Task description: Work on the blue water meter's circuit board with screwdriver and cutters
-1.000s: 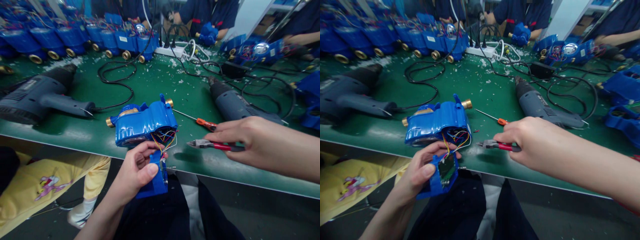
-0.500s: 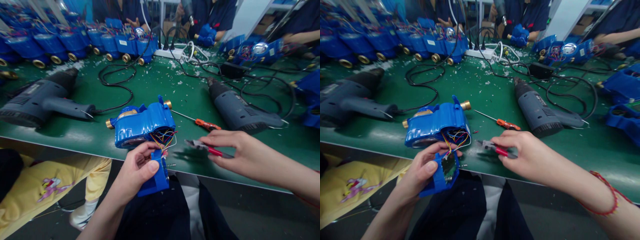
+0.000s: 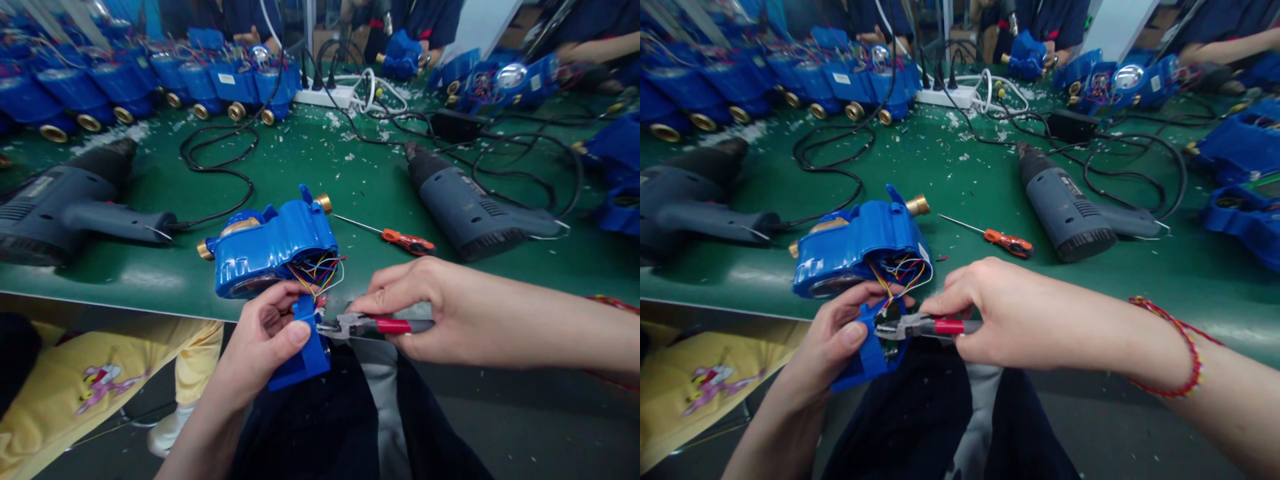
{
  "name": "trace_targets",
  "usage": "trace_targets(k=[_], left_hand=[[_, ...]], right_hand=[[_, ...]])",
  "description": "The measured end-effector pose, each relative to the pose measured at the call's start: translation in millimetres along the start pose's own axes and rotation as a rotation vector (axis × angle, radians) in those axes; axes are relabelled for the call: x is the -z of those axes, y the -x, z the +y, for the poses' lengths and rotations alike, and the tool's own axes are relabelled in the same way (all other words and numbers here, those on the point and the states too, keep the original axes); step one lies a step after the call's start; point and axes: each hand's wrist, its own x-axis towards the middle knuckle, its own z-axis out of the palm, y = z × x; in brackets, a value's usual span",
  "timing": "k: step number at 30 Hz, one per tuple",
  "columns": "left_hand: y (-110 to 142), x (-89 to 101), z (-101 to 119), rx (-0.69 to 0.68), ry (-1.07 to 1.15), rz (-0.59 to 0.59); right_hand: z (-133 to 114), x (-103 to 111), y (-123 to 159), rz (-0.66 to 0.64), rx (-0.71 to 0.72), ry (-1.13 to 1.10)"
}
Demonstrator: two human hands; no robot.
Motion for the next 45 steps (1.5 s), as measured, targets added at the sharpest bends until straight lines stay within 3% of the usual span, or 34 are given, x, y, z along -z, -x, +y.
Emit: trace_targets(k=[18,40,45], left_hand=[[-2.3,-3.2,4.9,0.018,-0.043,0.029],[-2.6,-2.2,1.7,-0.016,0.042,-0.033],[-2.1,1.8,4.8,0.007,0.087,-0.083]], right_hand=[[-1.5,7.6,-2.5,-0.052,0.011,0.013],[-3.6,12.0,-7.6,-0.086,-0.023,0.01],[13.2,19.0,-11.4,-0.098,0.111,0.065]])
